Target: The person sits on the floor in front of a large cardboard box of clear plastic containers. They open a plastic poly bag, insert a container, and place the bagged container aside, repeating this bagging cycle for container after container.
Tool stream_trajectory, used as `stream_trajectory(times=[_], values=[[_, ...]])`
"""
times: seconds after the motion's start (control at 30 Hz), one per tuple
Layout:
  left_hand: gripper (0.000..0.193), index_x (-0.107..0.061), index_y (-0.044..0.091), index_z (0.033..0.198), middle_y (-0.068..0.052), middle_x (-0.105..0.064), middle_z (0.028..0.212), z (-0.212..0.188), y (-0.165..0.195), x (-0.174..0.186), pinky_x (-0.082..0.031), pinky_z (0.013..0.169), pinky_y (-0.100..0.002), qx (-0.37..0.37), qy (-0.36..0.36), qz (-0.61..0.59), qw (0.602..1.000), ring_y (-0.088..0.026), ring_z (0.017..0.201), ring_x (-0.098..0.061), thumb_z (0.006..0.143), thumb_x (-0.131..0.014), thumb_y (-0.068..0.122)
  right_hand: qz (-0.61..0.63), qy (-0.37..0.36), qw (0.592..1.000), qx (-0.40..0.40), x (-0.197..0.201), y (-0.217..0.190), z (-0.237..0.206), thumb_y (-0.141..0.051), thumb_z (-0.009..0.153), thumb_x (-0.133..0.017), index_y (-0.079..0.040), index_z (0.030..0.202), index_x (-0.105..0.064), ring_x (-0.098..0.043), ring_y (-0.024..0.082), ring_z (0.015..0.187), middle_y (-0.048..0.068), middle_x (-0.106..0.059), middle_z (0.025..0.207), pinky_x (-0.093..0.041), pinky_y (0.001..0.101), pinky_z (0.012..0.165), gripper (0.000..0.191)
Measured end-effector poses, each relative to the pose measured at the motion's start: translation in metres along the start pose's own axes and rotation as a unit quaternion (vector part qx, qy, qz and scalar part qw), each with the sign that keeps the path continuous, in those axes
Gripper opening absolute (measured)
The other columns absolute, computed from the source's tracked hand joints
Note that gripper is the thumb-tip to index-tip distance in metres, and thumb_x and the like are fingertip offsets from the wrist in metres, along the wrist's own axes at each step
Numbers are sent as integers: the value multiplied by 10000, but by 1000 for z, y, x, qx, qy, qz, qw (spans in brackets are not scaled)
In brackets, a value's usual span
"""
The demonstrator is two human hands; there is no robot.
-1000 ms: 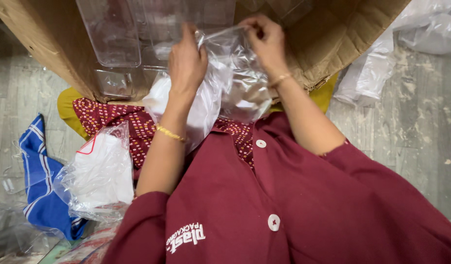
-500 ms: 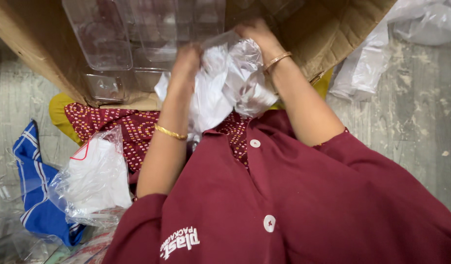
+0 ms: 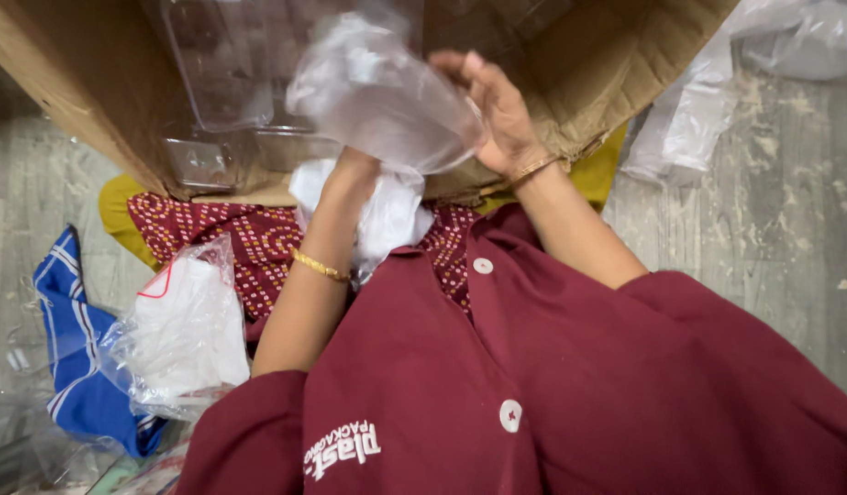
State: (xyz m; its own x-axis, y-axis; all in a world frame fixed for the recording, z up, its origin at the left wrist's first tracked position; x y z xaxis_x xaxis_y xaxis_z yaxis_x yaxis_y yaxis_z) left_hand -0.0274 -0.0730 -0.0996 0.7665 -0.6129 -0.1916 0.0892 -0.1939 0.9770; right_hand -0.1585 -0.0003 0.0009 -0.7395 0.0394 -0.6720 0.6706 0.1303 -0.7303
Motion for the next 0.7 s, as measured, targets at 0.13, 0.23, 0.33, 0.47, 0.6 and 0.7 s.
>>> stream_trajectory(times=[0.13,0.23,0.33,0.47,0.6,0.7], values=[[458,-540,14,1396,-157,-611,1339,2,20,-35,-513,1041,-398,-47,-73,-179,980,-270,1235,-608,1026,-615,271,-398,-70,898,176,-66,-30,-39,-279,891,-867,-46,1542,-390,-469,215,1363,103,-487,1493,-422,390,1162,839],[504,-486,39,1471,-122,-581,1415,-1,39,-45,-506,1087,-385,-53,-76,-108,990,-237,1294,-585,1040,-611,267,-554,-18,786,275,-59,-44,-77,-321,859,-952,-55,1543,-412,-481,242,1425,94,-487,1469,-409,379,1241,911],[526,-547,49,1421,-103,-607,1378,-6,49,-37,-506,1006,-344,-9,-23,63,998,-207,1246,-594,995,-653,340,-738,194,449,465,-13,-90,-160,-307,1052,-559,61,1447,-435,-436,382,1452,194,-418,1557,-332,499,1269,554],[551,-606,25,1367,-117,-695,1198,-9,56,-21,-536,925,-319,13,55,-5,998,-193,1082,-662,937,-744,341,-85,421,769,473,178,-134,-243,-444,1035,-715,-88,1400,-364,-568,245,953,143,-442,1406,-555,349,791,619],[430,-656,29,1347,-92,-733,1044,-8,54,-19,-540,849,-300,8,22,-29,999,-142,942,-668,962,-710,211,-25,573,807,140,284,-93,-247,-607,818,-730,-335,1463,-481,-498,158,792,-8,-526,1419,-379,249,536,743],[329,-668,7,1280,-85,-776,998,-8,57,-22,-579,832,-279,-14,-7,-100,995,-130,895,-713,971,-670,122,13,479,873,93,310,-89,-202,-525,901,-734,-287,1478,-453,-552,227,972,17,-525,1445,-498,339,675,684]])
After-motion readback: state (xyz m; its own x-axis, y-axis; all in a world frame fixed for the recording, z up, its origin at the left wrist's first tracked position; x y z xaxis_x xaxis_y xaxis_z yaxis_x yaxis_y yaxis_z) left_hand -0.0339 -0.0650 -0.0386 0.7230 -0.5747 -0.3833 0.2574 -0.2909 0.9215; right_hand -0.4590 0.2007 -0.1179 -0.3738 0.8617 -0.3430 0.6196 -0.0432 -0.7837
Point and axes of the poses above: each hand's wrist, its own z-axis towards the middle knuckle, its own x-axis out of the back of the hand, y = z × x, the point moved 8 cm from there along z, towards the middle knuckle
